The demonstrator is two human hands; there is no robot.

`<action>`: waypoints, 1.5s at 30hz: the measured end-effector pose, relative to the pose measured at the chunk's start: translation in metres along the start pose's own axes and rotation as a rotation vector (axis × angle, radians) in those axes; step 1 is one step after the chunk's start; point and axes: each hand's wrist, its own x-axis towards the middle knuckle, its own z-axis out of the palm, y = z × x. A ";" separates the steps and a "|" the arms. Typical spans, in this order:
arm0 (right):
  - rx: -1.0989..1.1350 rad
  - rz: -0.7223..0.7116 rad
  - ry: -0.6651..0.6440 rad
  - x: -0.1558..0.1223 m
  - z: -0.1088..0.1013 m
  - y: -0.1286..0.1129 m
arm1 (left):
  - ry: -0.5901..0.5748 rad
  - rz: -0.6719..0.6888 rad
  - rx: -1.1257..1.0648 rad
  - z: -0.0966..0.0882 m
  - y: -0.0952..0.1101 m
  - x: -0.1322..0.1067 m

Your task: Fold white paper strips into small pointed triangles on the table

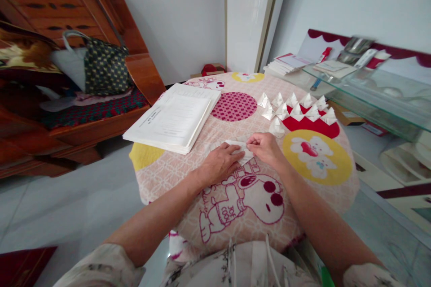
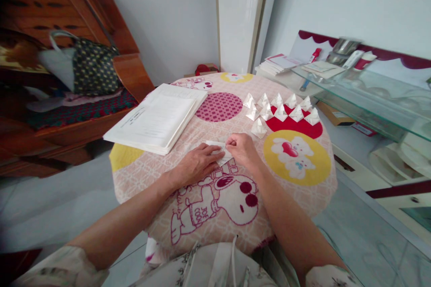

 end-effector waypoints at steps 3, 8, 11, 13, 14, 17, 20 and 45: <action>-0.172 -0.002 -0.037 0.003 0.015 -0.007 | 0.020 -0.030 -0.096 0.001 -0.004 -0.002; -0.221 0.066 -0.068 0.002 0.016 -0.009 | 0.208 -0.267 -0.254 0.003 -0.022 0.003; -0.217 0.062 -0.069 0.001 0.015 -0.010 | 0.137 -0.376 -0.228 0.001 -0.032 0.017; -0.221 0.053 -0.057 0.001 0.015 -0.010 | 0.037 -0.409 -0.252 -0.002 -0.037 0.029; -0.223 0.045 -0.047 0.000 0.015 -0.009 | -0.005 -0.439 -0.283 -0.004 -0.039 0.036; -0.219 0.031 -0.030 0.000 0.016 -0.007 | -0.051 -0.474 -0.367 -0.008 -0.043 0.052; -0.205 0.024 -0.016 -0.001 0.017 -0.004 | -0.059 -0.457 -0.466 -0.007 -0.047 0.062; 0.310 0.285 0.159 -0.001 -0.016 0.013 | 0.280 -0.543 -1.194 -0.004 -0.029 0.056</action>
